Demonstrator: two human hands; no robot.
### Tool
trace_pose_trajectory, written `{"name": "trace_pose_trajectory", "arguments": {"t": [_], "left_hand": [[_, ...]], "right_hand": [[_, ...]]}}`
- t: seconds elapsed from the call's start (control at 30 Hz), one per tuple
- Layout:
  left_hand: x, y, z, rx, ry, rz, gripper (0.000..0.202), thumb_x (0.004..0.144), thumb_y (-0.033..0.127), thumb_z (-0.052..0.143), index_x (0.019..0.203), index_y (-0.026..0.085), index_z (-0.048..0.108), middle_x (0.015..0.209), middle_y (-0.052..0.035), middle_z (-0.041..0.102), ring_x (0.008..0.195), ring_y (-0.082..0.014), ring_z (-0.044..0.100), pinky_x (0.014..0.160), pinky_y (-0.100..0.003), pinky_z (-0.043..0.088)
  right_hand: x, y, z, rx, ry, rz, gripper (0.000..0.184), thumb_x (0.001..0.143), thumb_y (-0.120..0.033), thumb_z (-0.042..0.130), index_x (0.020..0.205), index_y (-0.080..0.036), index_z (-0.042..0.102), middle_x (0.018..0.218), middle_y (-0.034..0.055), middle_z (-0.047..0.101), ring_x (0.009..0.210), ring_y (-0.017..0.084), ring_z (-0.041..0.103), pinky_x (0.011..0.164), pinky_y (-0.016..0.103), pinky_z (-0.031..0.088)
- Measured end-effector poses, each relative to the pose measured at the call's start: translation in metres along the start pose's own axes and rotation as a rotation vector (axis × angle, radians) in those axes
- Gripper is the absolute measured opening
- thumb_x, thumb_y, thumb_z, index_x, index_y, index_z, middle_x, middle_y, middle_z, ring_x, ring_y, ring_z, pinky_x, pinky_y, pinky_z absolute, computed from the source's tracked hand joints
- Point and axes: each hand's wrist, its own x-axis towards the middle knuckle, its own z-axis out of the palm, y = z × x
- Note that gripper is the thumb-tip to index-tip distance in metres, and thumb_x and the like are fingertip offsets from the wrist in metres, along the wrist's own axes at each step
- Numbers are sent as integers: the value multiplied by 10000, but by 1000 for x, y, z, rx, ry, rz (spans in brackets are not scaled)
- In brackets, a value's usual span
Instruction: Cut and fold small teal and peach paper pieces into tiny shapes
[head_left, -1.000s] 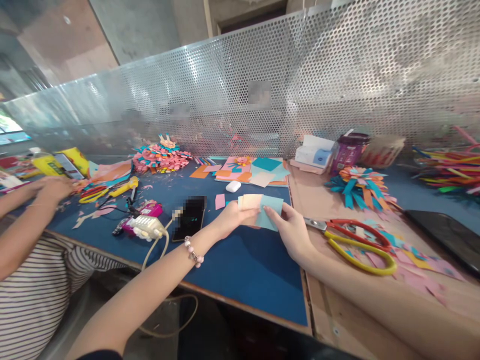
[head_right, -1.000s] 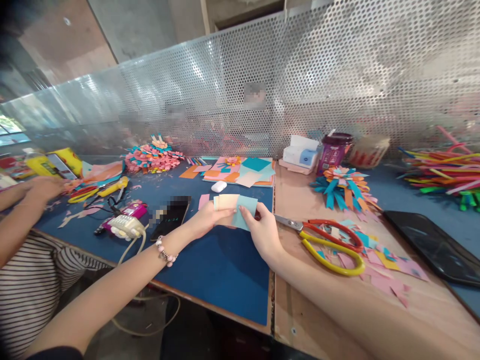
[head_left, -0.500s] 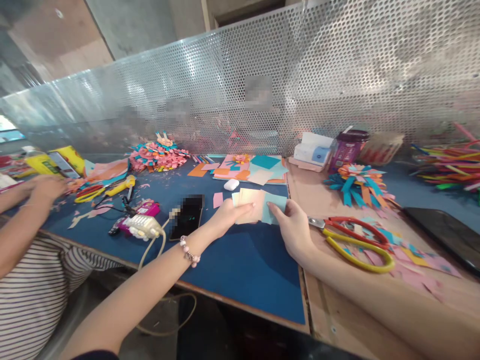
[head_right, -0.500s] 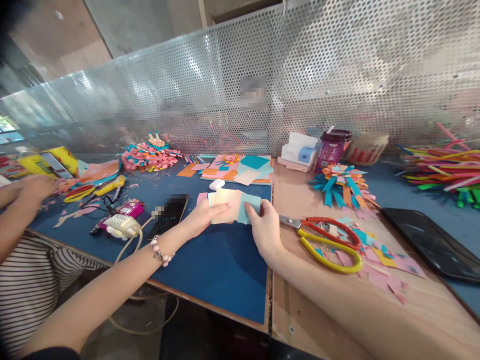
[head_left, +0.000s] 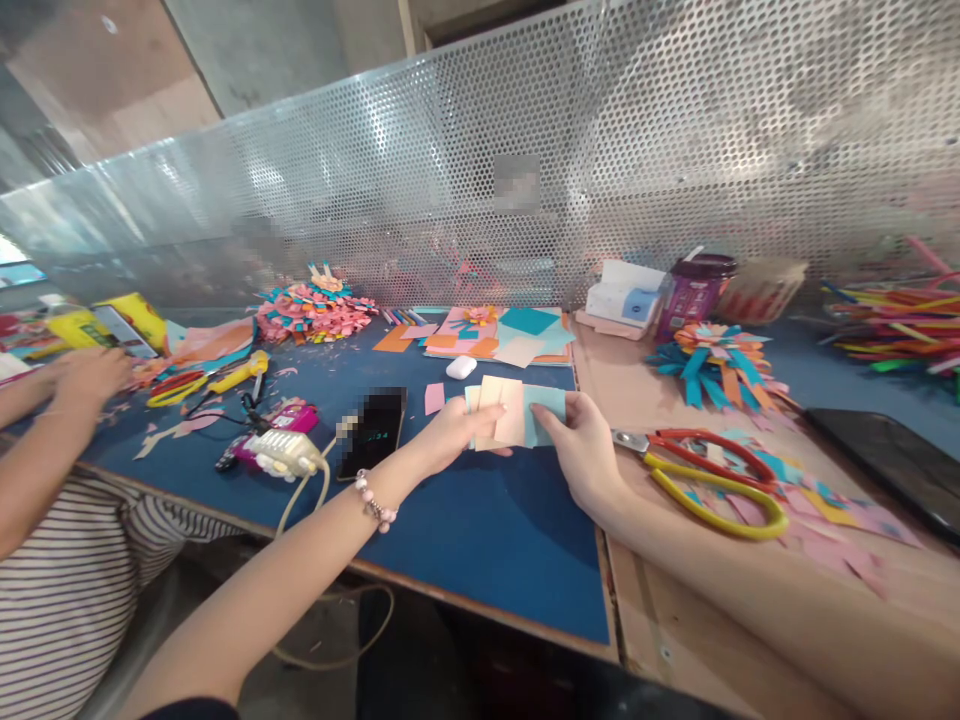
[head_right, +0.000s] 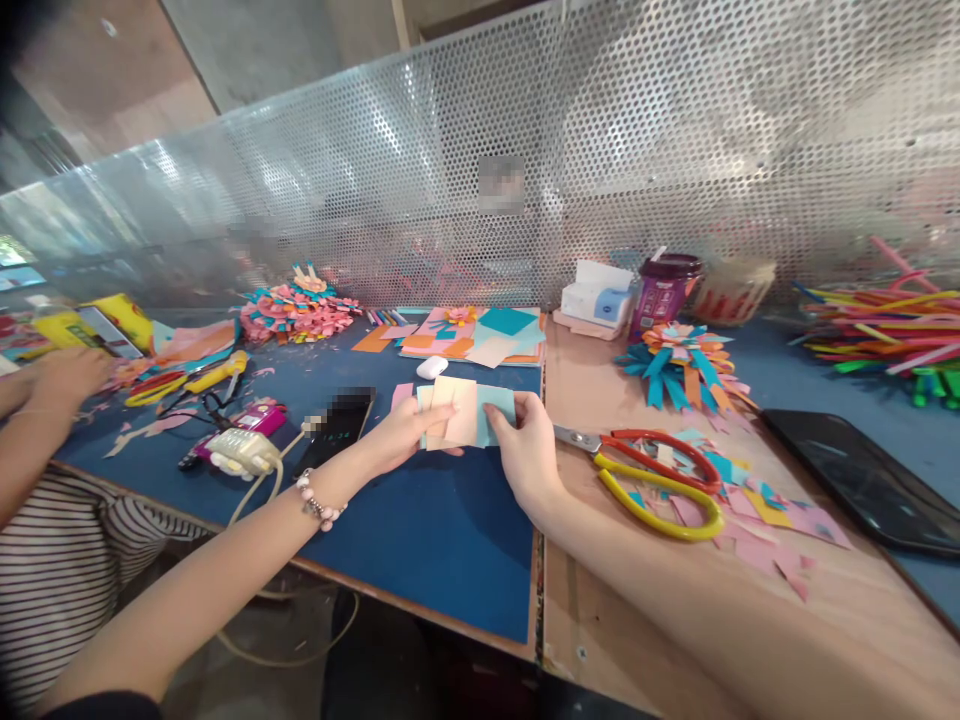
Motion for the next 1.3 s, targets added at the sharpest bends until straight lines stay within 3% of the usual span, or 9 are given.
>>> {"name": "trace_pose_trajectory", "arguments": {"t": [0.17,0.37,0.47,0.63,0.77,0.97,1.2,1.3], "left_hand": [[0,2,-2,-4,-4,7,378,781,262,626,1132,125,595,1052,-139,665,852,-256,663,646,-409,591],[0,0,-4,128,19,35,426,714,254,695,1119,152,613,1066,-129,660,857,-264,659,548,-337,588],[0,-1,-3,109,8,32,432,709,263,700,1117,148,615,1070,-131,661,871,-263,655,581,-345,587],[-1,1,-1,36,-6,16,372,787,314,602,1106,122,623,1050,-137,671,891,-262,655,697,-411,575],[-2,4,-1,153,-31,62,429,755,326,635,1147,155,611,1048,-116,671,788,-235,663,604,-354,575],[0,1,-3,253,27,45,383,709,270,667,1072,149,651,870,-83,696,583,-164,627,467,-277,543],[-1,2,-3,134,-29,36,367,810,328,546,1102,117,621,968,-114,681,769,-213,656,630,-363,575],[-1,3,-4,157,-23,50,426,781,335,595,1158,136,594,1025,-120,672,847,-242,650,629,-352,566]], "right_hand": [[1,2,1,27,75,-34,343,745,-314,669,982,-211,443,976,45,624,899,192,611,736,328,503],[0,4,2,59,9,-7,438,741,-333,671,1086,-235,421,966,44,655,875,208,635,718,355,533],[0,4,1,36,-9,4,409,748,-336,660,1085,-225,457,953,56,666,859,223,634,723,381,527],[1,3,-1,-17,69,-39,362,769,-302,631,1082,-227,466,1036,64,620,964,221,591,821,384,482],[0,2,1,-28,13,-48,373,765,-297,633,1091,-232,464,1046,63,616,955,218,595,794,368,494],[-3,-5,3,-55,-104,-15,413,774,-293,618,1153,-234,464,917,40,648,841,213,621,717,358,511],[0,1,-2,-132,30,-31,373,789,-300,585,1134,-239,458,900,29,572,847,206,560,721,362,485],[-1,-1,-1,-144,12,-40,376,793,-300,582,1142,-245,454,842,10,550,789,192,550,692,345,480]]}}
